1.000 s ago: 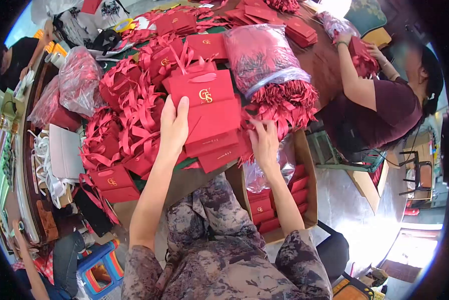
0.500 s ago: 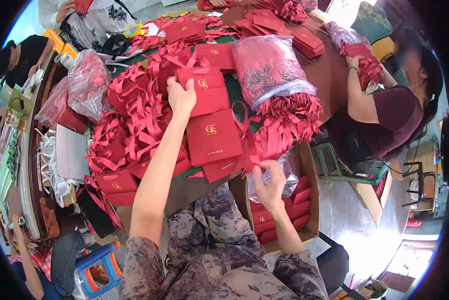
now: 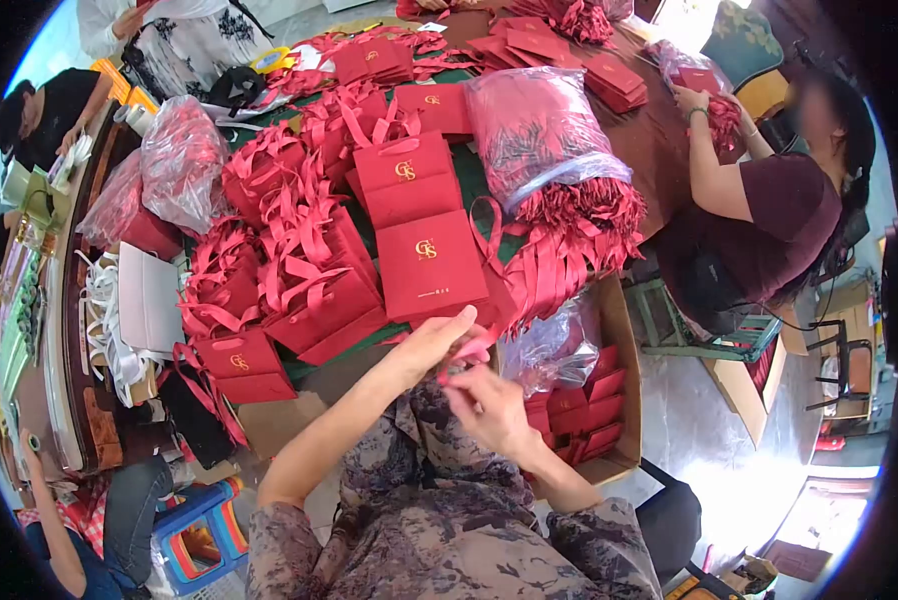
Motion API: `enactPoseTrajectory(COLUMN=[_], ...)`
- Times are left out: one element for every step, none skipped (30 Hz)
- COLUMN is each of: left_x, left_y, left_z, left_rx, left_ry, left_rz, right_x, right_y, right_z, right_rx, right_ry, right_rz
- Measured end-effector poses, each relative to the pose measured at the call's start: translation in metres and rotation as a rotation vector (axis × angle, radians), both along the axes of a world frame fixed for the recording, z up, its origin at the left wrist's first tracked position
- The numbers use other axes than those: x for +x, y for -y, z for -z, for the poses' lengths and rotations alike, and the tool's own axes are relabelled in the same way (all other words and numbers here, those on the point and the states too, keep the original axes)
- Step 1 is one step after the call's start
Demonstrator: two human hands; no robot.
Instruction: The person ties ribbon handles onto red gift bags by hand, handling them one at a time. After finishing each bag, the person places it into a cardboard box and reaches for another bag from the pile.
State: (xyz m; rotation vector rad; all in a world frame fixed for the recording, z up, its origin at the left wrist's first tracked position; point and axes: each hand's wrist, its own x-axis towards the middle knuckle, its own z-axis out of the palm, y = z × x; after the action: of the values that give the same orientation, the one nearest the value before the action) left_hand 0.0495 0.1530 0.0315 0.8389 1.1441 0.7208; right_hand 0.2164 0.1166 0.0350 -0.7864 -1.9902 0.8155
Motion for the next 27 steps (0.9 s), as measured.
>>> enactPoseTrajectory(left_x=[0.0,0.0,-0.003,-0.008,-0.011,-0.011,-0.012,-0.012,-0.011,-0.003,0.001,0.006,0.009,0.011,0.014,0.018,0.02,0.02,0.017,0.014,0.01,0.0,-0.011,-0.019,-0.026,-0.033,-0.041], left_y=[0.001,0.003,0.005,0.008,0.011,0.015,0.02,0.025,0.031,0.036,0.042,0.048,0.054,0.058,0.059,0.06,0.059,0.058,0.056,0.053,0.051,0.045,0.041,0.031,0.017,-0.001,-0.021], left_z=[0.003,0.006,0.008,0.01,0.011,0.01,0.011,0.012,0.014,0.016,0.016,0.01,0.005,0.002,0.002,0.001,0.0,-0.003,-0.005,-0.006,-0.007,-0.007,-0.01,-0.014,-0.018,-0.017,-0.012], left_rx=[-0.094,-0.189,-0.193,-0.213,-0.232,-0.198,-0.2,-0.125,-0.051,0.171,0.167,0.292,0.415,0.487,0.489,0.469,0.449,0.425,0.429,0.471,0.511,0.637,0.65,0.703,0.757,0.83,0.899], left_ry=[0.152,0.305,0.308,0.428,0.546,0.524,0.526,0.435,0.343,0.061,0.062,-0.188,-0.44,-0.585,-0.585,-0.64,-0.697,-0.671,-0.675,-0.647,-0.617,-0.645,-0.662,-0.705,-0.746,-0.87,-0.993], left_rz=[-0.077,-0.152,-0.149,-0.13,-0.113,-0.138,-0.141,-0.178,-0.215,-0.21,-0.214,-0.193,-0.168,-0.121,-0.125,-0.089,-0.055,-0.057,-0.064,-0.052,-0.039,0.023,0.05,-0.046,-0.144,-0.23,-0.317], right_x=[0.0,0.0,0.0,0.002,0.003,0.005,0.008,0.012,0.013,0.013,0.014,0.015,0.012,0.008,0.006,0.004,-0.001,-0.005,-0.009,-0.011,-0.013,-0.012,-0.009,-0.005,-0.002,0.001,0.002], right_y=[0.006,0.012,0.018,0.023,0.028,0.032,0.035,0.037,0.033,0.028,0.023,0.017,0.007,-0.005,-0.013,-0.016,-0.019,-0.022,-0.024,-0.024,-0.024,-0.027,-0.028,-0.029,-0.031,-0.032,-0.032], right_z=[0.003,0.007,0.011,0.017,0.023,0.026,0.028,0.03,0.034,0.037,0.038,0.031,0.03,0.024,0.018,0.02,0.023,0.025,0.024,0.023,0.023,0.026,0.024,0.017,0.014,0.023,0.026], right_rx=[-0.017,-0.005,0.002,0.008,0.015,0.012,-0.052,-0.116,-0.119,-0.153,-0.185,-0.41,-0.376,-0.38,-0.381,-0.375,-0.435,-0.495,-0.489,-0.561,-0.636,-0.562,-0.56,-0.636,-0.71,-0.641,-0.64], right_ry=[0.062,0.123,0.162,0.2,0.238,0.238,0.275,0.312,0.315,0.201,0.088,0.08,-0.025,-0.074,-0.125,-0.126,-0.15,-0.174,-0.176,-0.292,-0.406,-0.399,-0.4,-0.396,-0.392,-0.392,-0.391], right_rz=[-0.074,-0.117,-0.153,-0.177,-0.203,-0.205,-0.23,-0.256,-0.262,-0.139,-0.016,0.091,0.182,0.191,0.2,0.195,0.148,0.1,0.093,0.106,0.119,0.141,0.136,0.177,0.219,0.228,0.228])
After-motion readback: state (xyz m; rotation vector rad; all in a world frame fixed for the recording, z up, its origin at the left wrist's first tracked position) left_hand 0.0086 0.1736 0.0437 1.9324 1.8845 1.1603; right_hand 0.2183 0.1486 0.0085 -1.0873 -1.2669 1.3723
